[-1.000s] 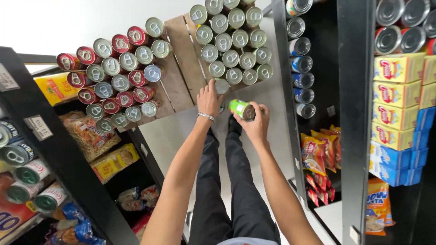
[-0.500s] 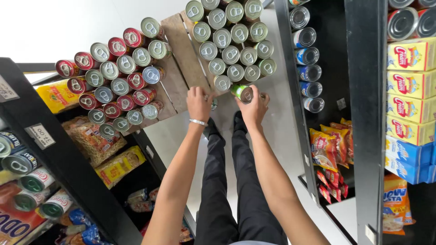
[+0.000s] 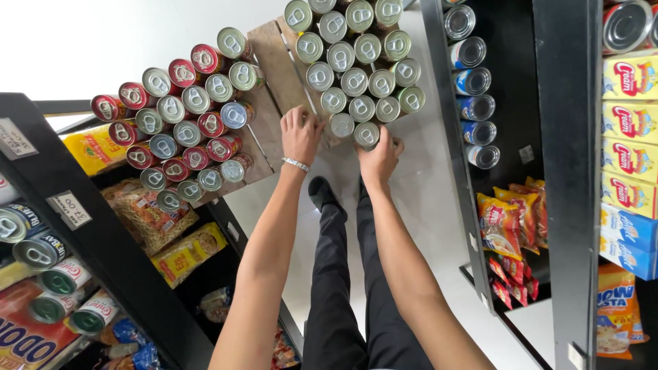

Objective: Move canned goods from a lower shelf to a wooden pallet on the floor.

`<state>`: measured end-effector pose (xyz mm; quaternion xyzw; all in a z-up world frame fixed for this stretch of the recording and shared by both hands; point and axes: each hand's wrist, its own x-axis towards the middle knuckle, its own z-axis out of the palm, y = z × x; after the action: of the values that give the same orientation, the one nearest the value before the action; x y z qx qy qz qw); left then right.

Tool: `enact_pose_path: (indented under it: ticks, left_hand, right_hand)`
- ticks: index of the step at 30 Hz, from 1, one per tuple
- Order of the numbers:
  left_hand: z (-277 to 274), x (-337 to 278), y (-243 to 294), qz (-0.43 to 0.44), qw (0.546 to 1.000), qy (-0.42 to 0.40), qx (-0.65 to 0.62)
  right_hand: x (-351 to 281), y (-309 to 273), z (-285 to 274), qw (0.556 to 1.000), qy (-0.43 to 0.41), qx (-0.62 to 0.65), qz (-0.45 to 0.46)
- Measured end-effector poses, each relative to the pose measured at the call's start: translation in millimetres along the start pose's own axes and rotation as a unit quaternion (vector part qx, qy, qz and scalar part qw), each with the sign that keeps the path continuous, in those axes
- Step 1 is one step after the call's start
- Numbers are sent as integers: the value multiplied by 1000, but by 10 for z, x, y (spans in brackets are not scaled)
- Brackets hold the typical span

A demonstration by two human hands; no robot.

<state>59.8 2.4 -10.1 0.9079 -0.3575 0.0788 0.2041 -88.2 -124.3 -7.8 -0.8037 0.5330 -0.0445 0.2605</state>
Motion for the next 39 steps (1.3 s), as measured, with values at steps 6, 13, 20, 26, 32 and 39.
enact_pose_path:
  ticks: [6,13,20,26,32,39]
  left_hand:
    - [-201,35,182,-51,995,-82,-30]
    - [-233,3,209,-8,984,-164,-73]
    - [-539,-268,288,-149,979,-26,-134]
    - [-125,-862,321,-299,907,-27,-295]
    - [-2,-619,148,-320,844,-40,-429]
    - [98,-609,-88,-347,764,-69,-539]
  right_hand:
    - [-23,14,-63,998,21,60,-28]
    - [-100,-157,-19,983,-8,181,12]
    - [-161,336,178,964,-13,233,124]
    - [-593,415,49,955,-2,263,140]
    - [-909,-59,4,905,-18,400,142]
    - [-733,-414,470,871,40,454,183]
